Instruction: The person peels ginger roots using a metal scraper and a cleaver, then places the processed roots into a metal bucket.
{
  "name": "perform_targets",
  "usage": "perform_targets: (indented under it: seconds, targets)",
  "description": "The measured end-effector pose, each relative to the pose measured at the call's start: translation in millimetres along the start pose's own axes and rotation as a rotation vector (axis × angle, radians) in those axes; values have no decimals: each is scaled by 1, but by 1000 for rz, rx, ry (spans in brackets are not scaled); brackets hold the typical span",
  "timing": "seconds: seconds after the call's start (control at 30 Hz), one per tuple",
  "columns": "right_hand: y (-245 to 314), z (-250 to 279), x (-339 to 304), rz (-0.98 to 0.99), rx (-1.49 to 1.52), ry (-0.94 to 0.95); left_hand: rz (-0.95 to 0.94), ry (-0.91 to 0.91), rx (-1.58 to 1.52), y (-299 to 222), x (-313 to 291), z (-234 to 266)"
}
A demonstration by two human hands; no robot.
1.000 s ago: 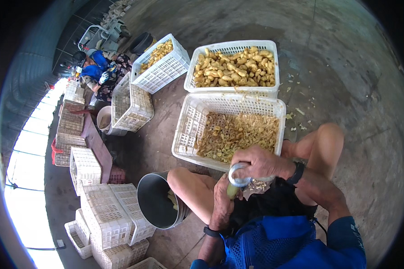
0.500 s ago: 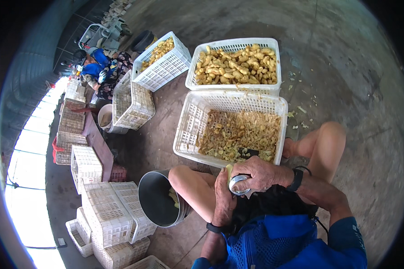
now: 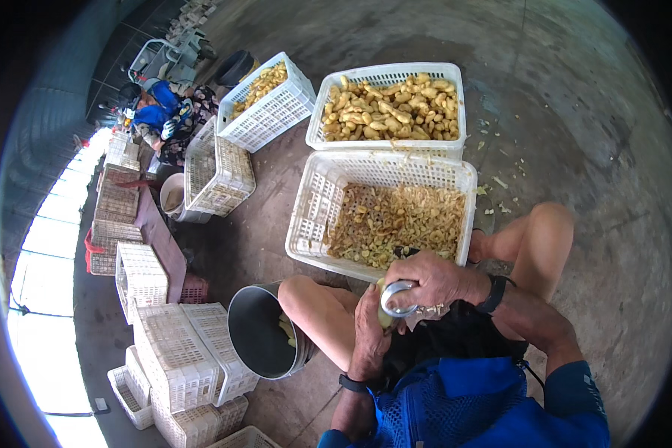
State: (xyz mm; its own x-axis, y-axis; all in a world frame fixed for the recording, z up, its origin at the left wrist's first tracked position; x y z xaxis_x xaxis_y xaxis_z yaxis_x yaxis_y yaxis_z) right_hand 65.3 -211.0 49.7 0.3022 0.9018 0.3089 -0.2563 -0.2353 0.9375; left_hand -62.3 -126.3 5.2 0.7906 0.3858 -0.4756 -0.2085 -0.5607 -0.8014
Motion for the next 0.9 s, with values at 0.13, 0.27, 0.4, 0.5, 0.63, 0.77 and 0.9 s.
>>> perform_targets:
  seconds: [0.13,0.27,0.4,0.5,0.63,0.77,0.9]
  targets:
    - [-8,60,7,-49,-296,-251,-20,49,-44,-2,-15,16]
    - [20,30,3,17,-108,-65,-15,-30,-139,-4,-9,14]
    - [15,-19,1,-150,37,144,-491,-119,488,-9,-4,10]
    - [10,-17,5,-97,-50,158,-283,-29,354,-4,5,21]
    - [3,48,3,-17,-317,-186,-167,52,46,-17,-11,7]
    - [23,58,2,-43,-165,-192,-102,19,77,-12,-14,17]
    - [17,-16,-3,-79,16,178,-321,-97,404,-27,-13,-3]
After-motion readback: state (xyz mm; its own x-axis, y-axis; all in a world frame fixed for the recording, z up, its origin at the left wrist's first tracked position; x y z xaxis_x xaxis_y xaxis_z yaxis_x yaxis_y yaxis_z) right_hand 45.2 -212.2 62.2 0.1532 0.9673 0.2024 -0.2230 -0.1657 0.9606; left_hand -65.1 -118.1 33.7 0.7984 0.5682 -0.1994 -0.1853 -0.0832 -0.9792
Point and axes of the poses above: each hand's wrist, its own x-axis towards the middle knuckle, its own z-axis out of the back of the hand, y = z × x, the point moved 6 cm from there along x, towards the middle knuckle
